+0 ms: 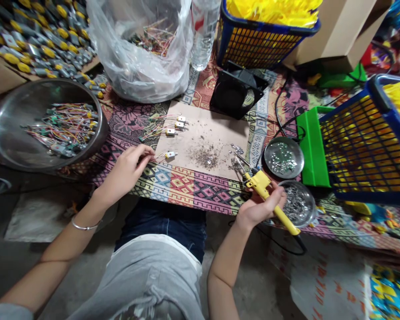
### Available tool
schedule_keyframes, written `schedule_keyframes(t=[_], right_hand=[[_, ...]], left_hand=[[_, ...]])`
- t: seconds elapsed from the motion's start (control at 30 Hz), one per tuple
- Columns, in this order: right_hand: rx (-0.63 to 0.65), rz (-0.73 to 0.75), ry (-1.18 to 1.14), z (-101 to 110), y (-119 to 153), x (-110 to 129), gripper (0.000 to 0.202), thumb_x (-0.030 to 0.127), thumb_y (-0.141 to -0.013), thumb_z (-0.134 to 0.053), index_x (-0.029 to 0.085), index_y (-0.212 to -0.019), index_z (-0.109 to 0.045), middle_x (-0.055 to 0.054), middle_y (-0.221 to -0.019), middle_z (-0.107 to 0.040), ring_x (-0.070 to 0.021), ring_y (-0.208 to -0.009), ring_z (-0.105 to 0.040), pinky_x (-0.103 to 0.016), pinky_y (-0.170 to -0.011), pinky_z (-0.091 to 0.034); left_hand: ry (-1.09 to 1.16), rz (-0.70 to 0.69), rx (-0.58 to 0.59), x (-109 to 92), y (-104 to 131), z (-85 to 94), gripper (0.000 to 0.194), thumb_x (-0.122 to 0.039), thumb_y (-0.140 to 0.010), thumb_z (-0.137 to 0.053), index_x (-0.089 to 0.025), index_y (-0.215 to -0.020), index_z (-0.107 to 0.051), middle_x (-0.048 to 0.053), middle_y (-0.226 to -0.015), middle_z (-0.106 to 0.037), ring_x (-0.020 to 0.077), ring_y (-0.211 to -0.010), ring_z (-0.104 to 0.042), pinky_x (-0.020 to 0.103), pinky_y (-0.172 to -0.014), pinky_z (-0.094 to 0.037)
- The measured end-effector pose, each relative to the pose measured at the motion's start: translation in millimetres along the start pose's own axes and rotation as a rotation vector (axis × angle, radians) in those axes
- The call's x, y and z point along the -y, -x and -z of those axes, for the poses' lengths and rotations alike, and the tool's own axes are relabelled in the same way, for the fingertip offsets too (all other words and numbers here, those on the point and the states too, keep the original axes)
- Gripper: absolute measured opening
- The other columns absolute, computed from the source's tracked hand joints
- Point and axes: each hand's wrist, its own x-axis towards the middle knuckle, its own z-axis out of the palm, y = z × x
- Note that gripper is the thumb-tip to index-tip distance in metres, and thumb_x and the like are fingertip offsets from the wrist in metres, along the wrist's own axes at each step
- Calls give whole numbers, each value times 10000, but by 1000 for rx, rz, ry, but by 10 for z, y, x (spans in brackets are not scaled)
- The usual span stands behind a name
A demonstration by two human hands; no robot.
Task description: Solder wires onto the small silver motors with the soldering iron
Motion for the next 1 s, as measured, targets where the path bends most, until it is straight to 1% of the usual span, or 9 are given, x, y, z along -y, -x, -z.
schedule_keyframes(t=[0.13,0.23,0.33,0.43,0.5,0.63,0.77,0.9,1.0], right_hand=[[15,4,4,4,6,10,355,580,-876,-622,238,-960,-570,11,-934,-582,-124,-842,-623,-258,-654,-540],[18,8,0,-9,15,29,338,565,-866,-619,242,-949,-563,9,-930,-576,-119,-819,-613,-245,-608,-520],[24,4,15,-33,35,55,350,579,-856,-607,244,-947,-560,12,-911,-578,-113,-746,-591,-241,-539,-491],[48,28,39,-57,73,79,355,587,-854,-603,246,-928,-540,16,-891,-584,-108,-715,-585,-241,-532,-503],[66,49,64,-69,101,91,343,579,-854,-605,250,-916,-527,18,-881,-580,-107,-714,-582,-238,-526,-510],[114,58,108,-77,127,90,330,579,-872,-577,258,-929,-529,12,-897,-577,-109,-714,-573,-240,-510,-520],[150,59,115,-68,110,52,364,606,-880,-580,255,-955,-524,10,-921,-571,-111,-713,-578,-247,-504,-529],[149,66,94,-73,110,54,375,604,-872,-597,247,-969,-535,13,-927,-575,-108,-696,-589,-248,-497,-529],[141,88,110,-86,136,87,379,583,-881,-588,238,-1037,-575,21,-926,-573,-107,-706,-597,-251,-512,-535]], left_hand=[[44,-67,64,24,10,-1,269,-104,-1071,-443,-200,-1071,-694,65,-1039,-724,266,-1030,-619,371,-917,-473],[3,-145,84,42,39,-16,353,-78,-1068,-422,-201,-1178,-735,70,-1124,-761,271,-1060,-614,385,-940,-473],[-88,-203,89,55,58,-20,320,-137,-1082,-486,-201,-1271,-736,76,-1199,-769,284,-1071,-619,418,-957,-470],[-201,-252,95,58,51,-1,262,-203,-1067,-596,-207,-1289,-734,76,-1189,-770,293,-1060,-624,444,-957,-465],[-305,-291,107,55,38,15,254,-196,-1053,-619,-223,-1273,-745,81,-1147,-769,297,-1037,-621,442,-915,-461],[-484,-370,118,39,17,6,277,-104,-1042,-570,-244,-1152,-782,92,-1092,-767,291,-1000,-636,429,-841,-434],[-523,-343,98,6,-15,-61,244,-103,-1044,-567,-210,-1074,-784,105,-1092,-768,303,-987,-644,455,-835,-438],[-531,-357,92,-22,-72,-102,207,-111,-1042,-578,-180,-1012,-771,130,-1186,-736,326,-1095,-627,475,-912,-446],[-500,-423,111,9,-109,-114,258,-72,-1041,-522,-175,-1105,-750,155,-1299,-697,351,-1270,-579,532,-1051,-406]])
